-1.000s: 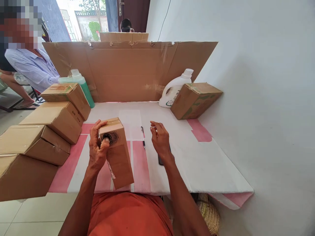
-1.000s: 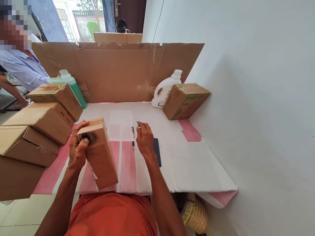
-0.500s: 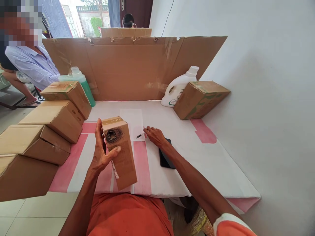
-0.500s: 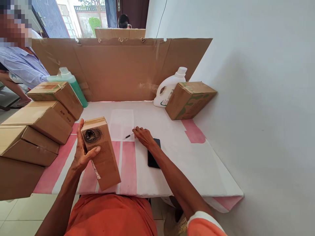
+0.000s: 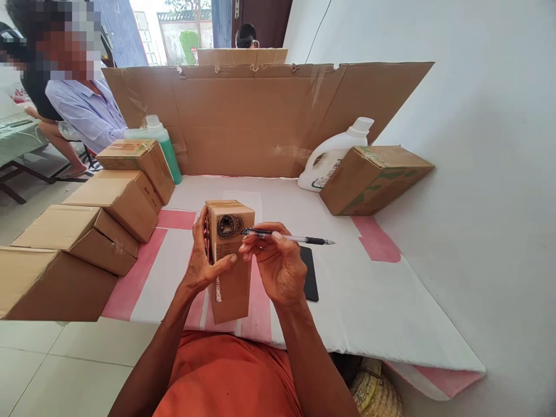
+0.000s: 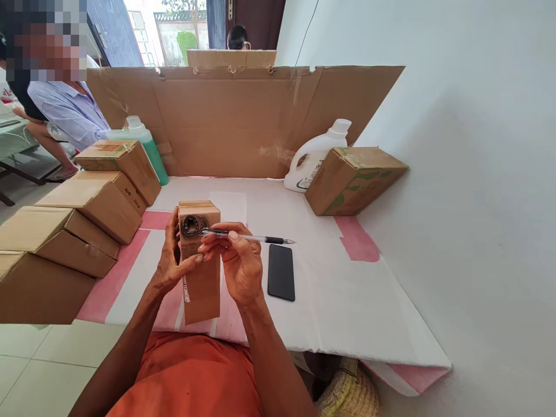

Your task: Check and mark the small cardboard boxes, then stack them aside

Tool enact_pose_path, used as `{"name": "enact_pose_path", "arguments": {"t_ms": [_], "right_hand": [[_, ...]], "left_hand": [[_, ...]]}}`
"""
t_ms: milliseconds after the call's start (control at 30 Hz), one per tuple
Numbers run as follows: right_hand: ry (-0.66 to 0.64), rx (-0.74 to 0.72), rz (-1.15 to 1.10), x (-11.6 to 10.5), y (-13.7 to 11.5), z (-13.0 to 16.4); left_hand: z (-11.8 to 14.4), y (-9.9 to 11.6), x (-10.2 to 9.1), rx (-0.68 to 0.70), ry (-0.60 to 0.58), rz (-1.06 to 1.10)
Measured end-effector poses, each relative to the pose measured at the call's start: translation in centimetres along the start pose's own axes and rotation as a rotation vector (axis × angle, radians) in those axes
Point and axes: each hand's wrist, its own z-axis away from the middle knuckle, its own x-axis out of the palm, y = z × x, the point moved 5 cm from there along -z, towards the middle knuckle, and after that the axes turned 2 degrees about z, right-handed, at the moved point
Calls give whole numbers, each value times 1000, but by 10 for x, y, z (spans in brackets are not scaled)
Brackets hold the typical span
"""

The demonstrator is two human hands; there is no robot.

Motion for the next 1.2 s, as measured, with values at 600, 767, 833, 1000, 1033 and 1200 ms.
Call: {"name": "enact_pose_path", "arguments": {"t_ms": [600, 767, 833, 1000, 1033, 1200], "right_hand": [[-57, -28, 447, -14, -52, 35], [-61, -57, 397, -7, -64, 41], [-52, -107, 365, -5, -70, 40], [-63, -338, 320, 1, -76, 35], [-38, -388, 335, 0, -75, 35], [358, -571, 440, -9, -76, 37]], "left_hand": [[-1, -5, -6, -29, 16, 5], [-1, -4, -8, -23, 34, -14], [-1, -4, -7, -19, 28, -30], [-2, -4, -7, -17, 19, -6], [-2, -4, -7, -14, 18, 0], [-2, -4, -8, -4, 19, -10]]}}
